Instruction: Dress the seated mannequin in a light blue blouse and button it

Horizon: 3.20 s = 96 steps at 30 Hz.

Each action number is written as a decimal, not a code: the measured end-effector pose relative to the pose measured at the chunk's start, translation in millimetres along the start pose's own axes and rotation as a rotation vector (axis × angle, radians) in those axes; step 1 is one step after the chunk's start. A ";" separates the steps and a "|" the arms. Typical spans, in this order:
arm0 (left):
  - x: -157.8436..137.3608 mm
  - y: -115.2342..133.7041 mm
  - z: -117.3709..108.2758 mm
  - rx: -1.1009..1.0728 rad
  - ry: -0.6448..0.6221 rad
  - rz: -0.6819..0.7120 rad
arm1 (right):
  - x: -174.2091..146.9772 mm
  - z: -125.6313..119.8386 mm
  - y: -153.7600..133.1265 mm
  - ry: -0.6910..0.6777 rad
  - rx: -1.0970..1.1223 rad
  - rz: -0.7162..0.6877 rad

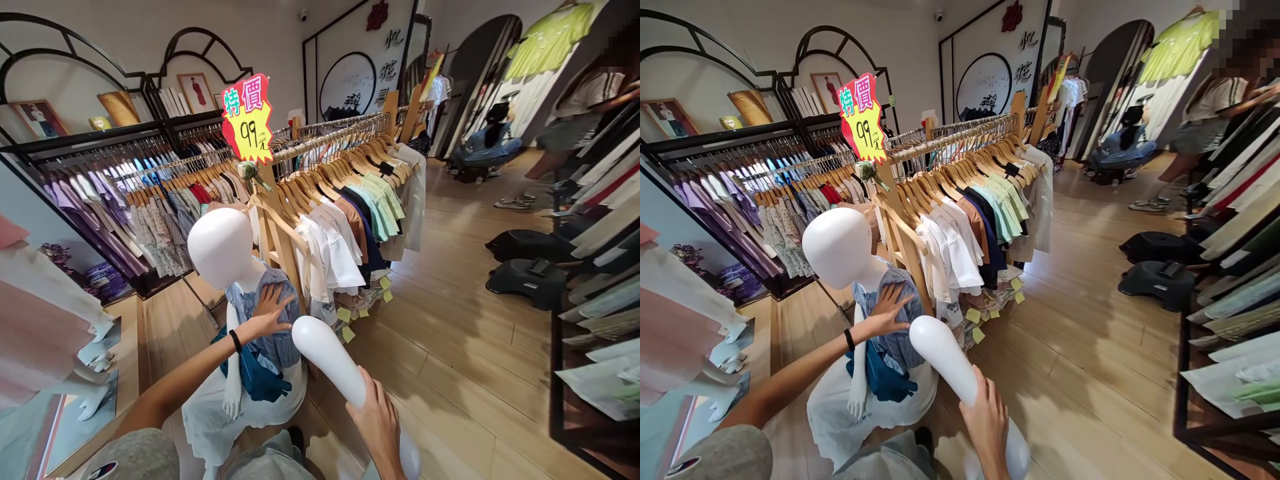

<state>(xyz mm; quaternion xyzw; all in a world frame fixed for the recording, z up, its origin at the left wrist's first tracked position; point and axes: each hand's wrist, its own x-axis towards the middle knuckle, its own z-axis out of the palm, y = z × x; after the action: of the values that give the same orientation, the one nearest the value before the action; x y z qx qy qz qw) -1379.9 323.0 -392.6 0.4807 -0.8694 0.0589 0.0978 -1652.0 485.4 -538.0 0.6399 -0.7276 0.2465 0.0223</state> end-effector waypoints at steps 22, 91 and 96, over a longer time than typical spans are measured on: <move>74.2 -40.1 -10.0 0.138 0.008 0.508 | -22.8 11.4 -23.3 0.064 0.046 0.125; 77.6 -80.9 5.7 0.154 -0.116 0.591 | 58.2 100.1 -100.9 -0.174 0.448 0.536; 77.1 -81.5 -6.9 0.147 -0.182 0.611 | 56.9 80.9 -90.7 -0.224 0.411 0.641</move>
<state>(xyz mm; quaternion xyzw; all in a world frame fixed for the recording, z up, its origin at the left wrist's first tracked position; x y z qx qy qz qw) -1350.1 217.4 -367.7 0.2065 -0.9721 0.1048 -0.0376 -1553.9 396.3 -559.2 0.3942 -0.8240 0.3099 -0.2639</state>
